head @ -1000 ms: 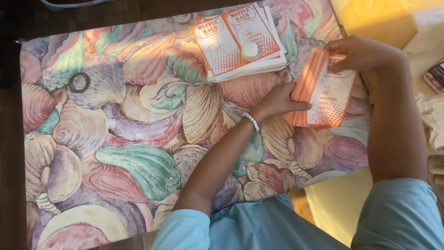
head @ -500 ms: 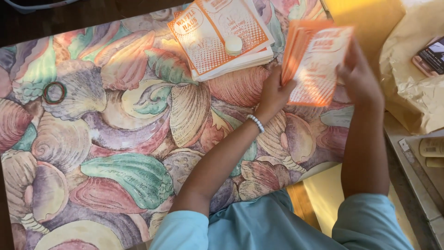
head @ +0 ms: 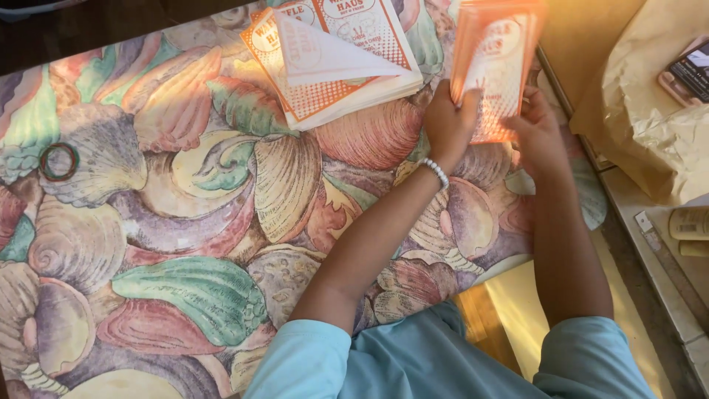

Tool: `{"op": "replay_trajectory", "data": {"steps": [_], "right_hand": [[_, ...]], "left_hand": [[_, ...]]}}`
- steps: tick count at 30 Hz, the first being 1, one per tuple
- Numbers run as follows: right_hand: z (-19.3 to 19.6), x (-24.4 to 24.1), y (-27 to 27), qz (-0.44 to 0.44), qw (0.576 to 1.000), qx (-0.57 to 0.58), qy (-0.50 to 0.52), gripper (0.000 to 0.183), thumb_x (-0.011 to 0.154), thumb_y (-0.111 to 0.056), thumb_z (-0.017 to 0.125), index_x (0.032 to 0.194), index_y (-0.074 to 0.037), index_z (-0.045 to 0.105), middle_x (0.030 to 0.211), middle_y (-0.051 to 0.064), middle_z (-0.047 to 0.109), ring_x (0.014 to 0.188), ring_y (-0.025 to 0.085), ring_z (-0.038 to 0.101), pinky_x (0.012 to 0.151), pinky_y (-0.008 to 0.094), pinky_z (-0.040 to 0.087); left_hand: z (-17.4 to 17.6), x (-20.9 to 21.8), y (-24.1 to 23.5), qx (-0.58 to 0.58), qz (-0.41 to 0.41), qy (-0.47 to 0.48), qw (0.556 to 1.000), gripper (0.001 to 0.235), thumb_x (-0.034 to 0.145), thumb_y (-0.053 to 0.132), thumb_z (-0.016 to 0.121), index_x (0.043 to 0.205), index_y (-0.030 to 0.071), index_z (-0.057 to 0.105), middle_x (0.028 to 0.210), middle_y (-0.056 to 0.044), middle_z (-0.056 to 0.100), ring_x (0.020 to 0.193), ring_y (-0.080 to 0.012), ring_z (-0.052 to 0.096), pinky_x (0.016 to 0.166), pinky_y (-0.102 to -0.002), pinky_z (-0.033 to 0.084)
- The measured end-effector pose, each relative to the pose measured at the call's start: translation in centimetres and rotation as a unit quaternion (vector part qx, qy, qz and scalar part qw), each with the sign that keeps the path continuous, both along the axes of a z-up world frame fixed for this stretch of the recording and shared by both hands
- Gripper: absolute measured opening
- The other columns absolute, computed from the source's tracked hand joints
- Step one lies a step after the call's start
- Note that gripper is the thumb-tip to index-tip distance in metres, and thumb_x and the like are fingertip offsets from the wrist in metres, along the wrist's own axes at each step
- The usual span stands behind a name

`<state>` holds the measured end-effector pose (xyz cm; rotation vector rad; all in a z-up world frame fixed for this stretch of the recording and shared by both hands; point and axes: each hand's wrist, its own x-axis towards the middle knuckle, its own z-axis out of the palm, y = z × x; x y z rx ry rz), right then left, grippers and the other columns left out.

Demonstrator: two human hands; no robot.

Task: Folding flat paper bags into their final shape and stacking them.

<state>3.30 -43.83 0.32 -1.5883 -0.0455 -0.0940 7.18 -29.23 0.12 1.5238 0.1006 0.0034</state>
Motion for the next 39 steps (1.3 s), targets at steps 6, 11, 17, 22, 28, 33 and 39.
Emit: {"op": "replay_trajectory", "data": {"steps": [6,11,17,22,28,33,39], "right_hand": [[4.9,3.3,0.3,-0.112,0.957,0.230,0.135,0.023,0.091,-0.024,0.066,0.110,-0.010,0.068,0.109,0.007,0.075,0.101,0.019,0.074,0.091,0.030,0.061],[3.1,6.1,0.9,-0.319,0.898,0.244,0.180,0.021,0.086,-0.021,0.075,0.103,-0.011,0.069,0.100,0.006,0.078,0.090,0.018,0.075,0.089,0.030,0.065],[0.7,6.8,-1.6,-0.417,0.860,0.249,0.157,0.012,0.085,-0.016,0.077,0.080,-0.012,0.066,0.073,0.003,0.071,0.067,0.013,0.070,0.068,0.025,0.063],[0.2,7.3,-1.5,-0.413,0.873,0.197,0.170,0.019,0.078,-0.022,0.075,0.096,-0.015,0.076,0.086,-0.002,0.079,0.080,0.010,0.076,0.079,0.024,0.067],[4.0,2.6,1.8,-0.439,0.881,0.160,0.075,0.011,0.083,-0.018,0.078,0.087,-0.012,0.070,0.080,-0.001,0.074,0.068,0.009,0.072,0.056,0.024,0.061],[-2.1,2.3,-0.9,-0.326,0.904,-0.068,-0.267,0.041,0.103,0.017,0.072,0.138,0.003,0.055,0.139,0.021,0.059,0.128,0.031,0.062,0.104,0.042,0.059],[0.4,3.2,0.2,-0.250,0.742,-0.506,-0.362,0.011,0.103,0.004,0.086,0.105,0.006,0.076,0.109,0.018,0.066,0.099,0.033,0.064,0.078,0.044,0.056]], "left_hand": [[2.3,7.1,-4.1,-0.179,0.019,0.208,0.961,0.036,0.086,0.020,0.055,0.107,-0.009,0.061,0.085,-0.008,0.052,0.073,-0.0212,0.051,0.054,-0.035,0.044],[0.9,11.1,-6.0,-0.089,-0.018,0.198,0.976,0.027,0.074,0.016,0.050,0.061,0.014,0.027,0.054,-0.001,0.032,0.048,-0.0175,0.030,0.047,-0.038,0.024],[-0.6,12.2,-6.9,0.306,-0.186,-0.001,0.934,0.066,0.084,0.072,0.031,0.045,0.019,0.034,0.039,0.008,0.035,0.035,-0.0086,0.038,0.039,-0.027,0.023],[3.0,9.2,-1.7,0.212,-0.171,0.003,0.962,0.057,0.083,0.069,0.034,0.052,0.021,0.036,0.039,0.009,0.034,0.032,-0.0083,0.032,0.034,-0.027,0.025],[5.3,-1.6,9.2,0.246,-0.187,-0.380,0.871,0.014,0.098,0.024,0.061,0.097,0.012,0.068,0.067,0.008,0.057,0.054,-0.0050,0.060,0.076,-0.034,0.067],[6.2,-4.8,23.1,0.338,0.021,-0.436,0.834,0.032,0.100,0.021,0.061,0.070,0.016,0.069,0.057,0.006,0.060,0.052,-0.0067,0.056,0.046,-0.021,0.037],[4.4,-2.7,31.4,0.426,0.087,-0.449,0.781,0.010,0.095,0.017,0.071,0.098,0.008,0.066,0.095,-0.005,0.063,0.093,-0.0245,0.062,0.081,-0.039,0.052]]}}
